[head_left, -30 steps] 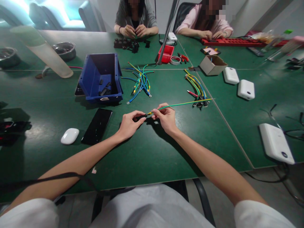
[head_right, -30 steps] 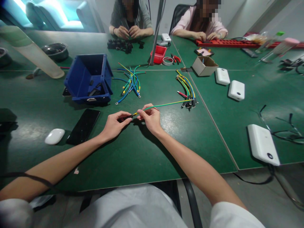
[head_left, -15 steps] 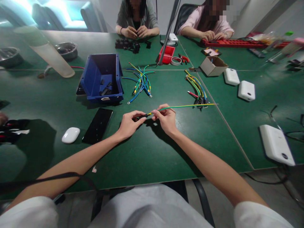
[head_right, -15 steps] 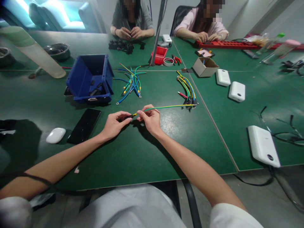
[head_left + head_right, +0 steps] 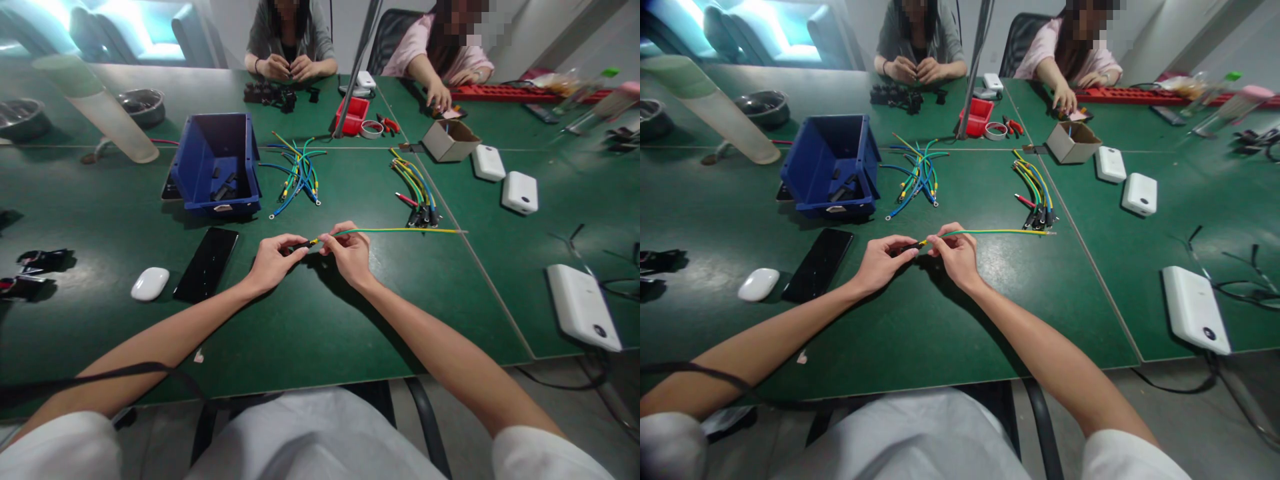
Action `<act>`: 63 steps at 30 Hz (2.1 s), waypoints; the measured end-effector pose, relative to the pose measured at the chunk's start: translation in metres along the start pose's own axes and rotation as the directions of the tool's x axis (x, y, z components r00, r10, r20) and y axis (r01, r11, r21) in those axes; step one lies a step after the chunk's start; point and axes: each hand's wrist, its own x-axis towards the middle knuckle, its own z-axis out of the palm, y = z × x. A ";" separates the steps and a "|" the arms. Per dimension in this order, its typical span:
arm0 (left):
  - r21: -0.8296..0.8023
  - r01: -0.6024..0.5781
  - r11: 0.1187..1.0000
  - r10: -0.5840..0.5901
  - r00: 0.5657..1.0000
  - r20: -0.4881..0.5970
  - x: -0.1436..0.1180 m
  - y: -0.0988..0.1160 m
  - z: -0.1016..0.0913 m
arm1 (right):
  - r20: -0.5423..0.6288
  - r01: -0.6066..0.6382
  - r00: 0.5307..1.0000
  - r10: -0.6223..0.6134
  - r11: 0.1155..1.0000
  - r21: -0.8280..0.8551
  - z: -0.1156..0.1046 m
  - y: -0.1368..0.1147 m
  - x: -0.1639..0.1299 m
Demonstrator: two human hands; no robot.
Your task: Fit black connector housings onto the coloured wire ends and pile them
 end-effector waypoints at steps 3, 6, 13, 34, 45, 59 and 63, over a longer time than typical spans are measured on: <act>-0.006 -0.006 1.000 0.006 1.000 -0.001 0.000 0.000 0.000 | 0.034 -0.032 0.999 0.029 0.997 0.069 -0.001 0.001 0.003; -0.012 -0.010 1.000 0.010 1.000 -0.007 -0.001 -0.002 -0.001 | 0.063 -0.051 0.997 0.043 0.992 0.120 -0.001 0.002 0.005; -0.058 0.019 0.998 -0.020 1.000 -0.001 0.000 -0.006 0.000 | 0.013 0.005 1.000 -0.006 0.999 0.050 0.001 -0.001 0.000; -0.089 0.015 0.996 -0.015 1.000 -0.007 0.000 -0.006 -0.001 | 0.002 -0.016 1.000 0.016 0.999 0.030 0.003 0.001 -0.003; 0.006 -0.007 1.000 0.008 1.000 -0.026 -0.003 0.003 0.000 | 0.004 -0.034 0.999 0.034 0.994 0.104 0.004 0.002 -0.003; 0.078 -0.040 0.996 0.044 0.998 -0.043 -0.006 0.006 -0.001 | -0.013 -0.020 1.000 0.020 1.000 0.024 0.005 -0.004 -0.006; 0.111 -0.066 0.992 0.073 0.996 -0.058 -0.007 0.007 -0.001 | -0.004 0.009 1.000 -0.009 1.000 -0.029 0.005 -0.004 -0.008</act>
